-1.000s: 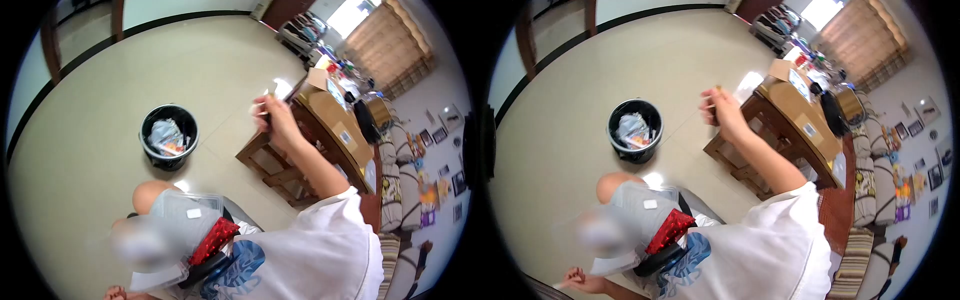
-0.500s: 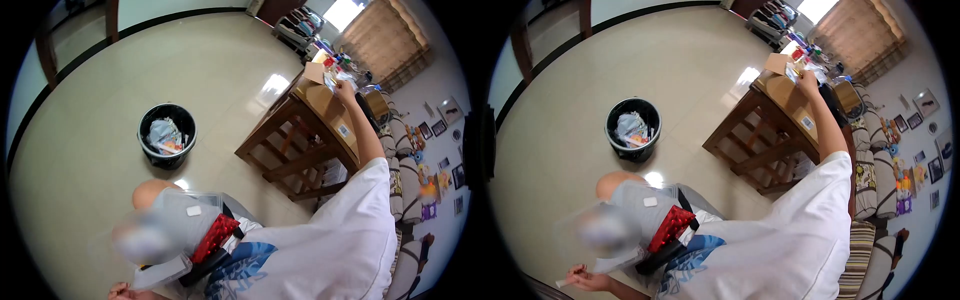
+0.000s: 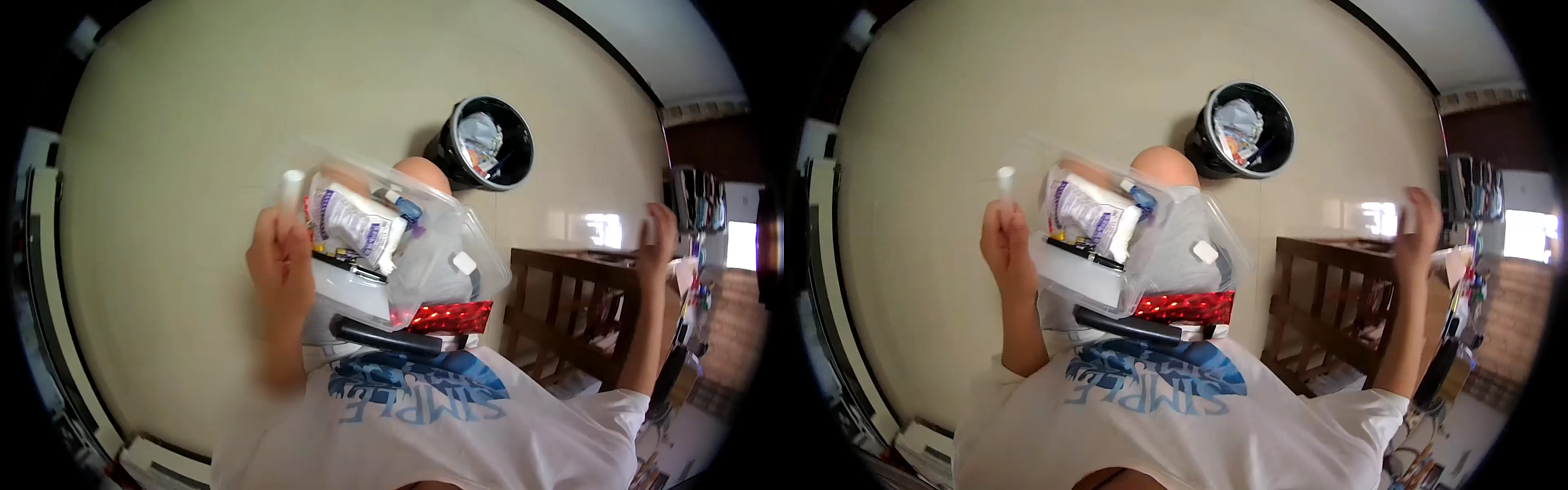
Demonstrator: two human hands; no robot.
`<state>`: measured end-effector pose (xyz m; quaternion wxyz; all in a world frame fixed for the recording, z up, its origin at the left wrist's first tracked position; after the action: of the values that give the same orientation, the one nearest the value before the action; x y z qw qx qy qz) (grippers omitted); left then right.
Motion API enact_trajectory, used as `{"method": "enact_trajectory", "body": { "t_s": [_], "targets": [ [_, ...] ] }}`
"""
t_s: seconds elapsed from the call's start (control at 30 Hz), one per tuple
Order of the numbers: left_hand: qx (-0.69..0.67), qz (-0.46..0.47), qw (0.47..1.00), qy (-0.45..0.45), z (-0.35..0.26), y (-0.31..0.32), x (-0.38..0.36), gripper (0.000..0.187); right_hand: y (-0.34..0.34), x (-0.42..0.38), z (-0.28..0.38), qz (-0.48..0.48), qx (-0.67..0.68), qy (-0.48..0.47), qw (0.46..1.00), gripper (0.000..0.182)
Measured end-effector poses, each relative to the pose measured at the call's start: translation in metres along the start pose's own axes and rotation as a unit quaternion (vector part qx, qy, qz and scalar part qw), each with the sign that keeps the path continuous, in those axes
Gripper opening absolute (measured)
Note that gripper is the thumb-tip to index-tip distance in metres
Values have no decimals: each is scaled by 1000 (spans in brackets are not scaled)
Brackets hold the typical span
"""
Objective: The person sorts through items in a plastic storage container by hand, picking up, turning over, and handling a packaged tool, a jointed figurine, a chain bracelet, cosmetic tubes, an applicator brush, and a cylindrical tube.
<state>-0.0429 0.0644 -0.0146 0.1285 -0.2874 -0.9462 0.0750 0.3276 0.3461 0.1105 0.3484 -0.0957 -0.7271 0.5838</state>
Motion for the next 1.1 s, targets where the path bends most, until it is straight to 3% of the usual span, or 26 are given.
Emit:
{"method": "enact_trajectory", "body": {
  "t_s": [0.07, 0.13, 0.17, 0.23, 0.3, 0.33, 0.4, 0.43, 0.53, 0.6, 0.67, 0.77, 0.8, 0.87, 0.97, 1.03, 1.1],
  "targets": [
    [34, 2, 999, 26, -8, 5, 4, 17, 36, 25, 75, 124, 165, -6, 978, 40],
    [40, -15, 996, 73, -17, 6, 3, 14, 60, 40, 140, 191, 257, -104, 942, 37],
    [49, -25, 996, 71, -16, 5, 0, 14, 64, 44, 168, 203, 242, -198, 928, 34],
    [98, 14, 994, 44, -10, 14, -6, 9, 66, 54, 207, 200, 263, -268, 905, 35],
    [143, 16, 986, 81, -28, 20, -7, 10, 55, 61, 238, 102, 335, -344, 871, 36],
    [181, 24, 976, 119, -36, 24, -8, 12, 62, 63, 254, 103, 338, -346, 869, 36],
    [189, 45, 968, 160, -39, 34, -6, 13, 59, 72, 264, -62, 495, -275, 822, 33],
    [194, 64, 958, 202, -43, 40, -5, 14, 61, 78, 273, -61, 495, -271, 823, 33],
    [220, 98, 931, 276, -42, 41, -11, 14, 65, 79, 290, -15, 436, -293, 851, 32],
    [225, 102, 913, 323, -43, 42, -16, 14, 77, 64, 295, 112, 410, -305, 852, 35],
    [214, 72, 900, 373, -50, 43, -23, 16, 75, 60, 288, 119, 457, -270, 840, 35],
    [191, 67, 915, 349, -54, 47, -26, 17, 77, 45, 274, 143, 557, -176, 799, 32],
    [189, 72, 915, 349, -54, 46, -25, 17, 81, 40, 265, 130, 626, -84, 764, 28],
    [229, 190, 893, 337, -48, 54, -23, 21, 90, 34, 254, 144, 743, 99, 646, 16],
    [220, 228, 887, 336, -51, 57, -19, 22, 90, 34, 248, 107, 757, 142, 629, 14],
    [166, 195, 916, 308, -43, 40, -11, 21, 92, 40, 198, -71, 805, 258, 529, 14],
    [113, 153, 941, 280, -36, 22, -3, 21, 71, 50, 158, -211, 784, 194, 551, 17]
  ]
}}
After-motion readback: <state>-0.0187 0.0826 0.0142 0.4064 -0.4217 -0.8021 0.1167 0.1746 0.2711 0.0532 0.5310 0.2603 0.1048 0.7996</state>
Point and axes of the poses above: each hand's wrist, its own x-axis towards the middle knuckle, its own y-axis out of the palm, z = x × y, the point moved 6 cm from there along x, towards the middle knuckle, and after that the axes turned 7 degrees about x, right-handed, at the moved point
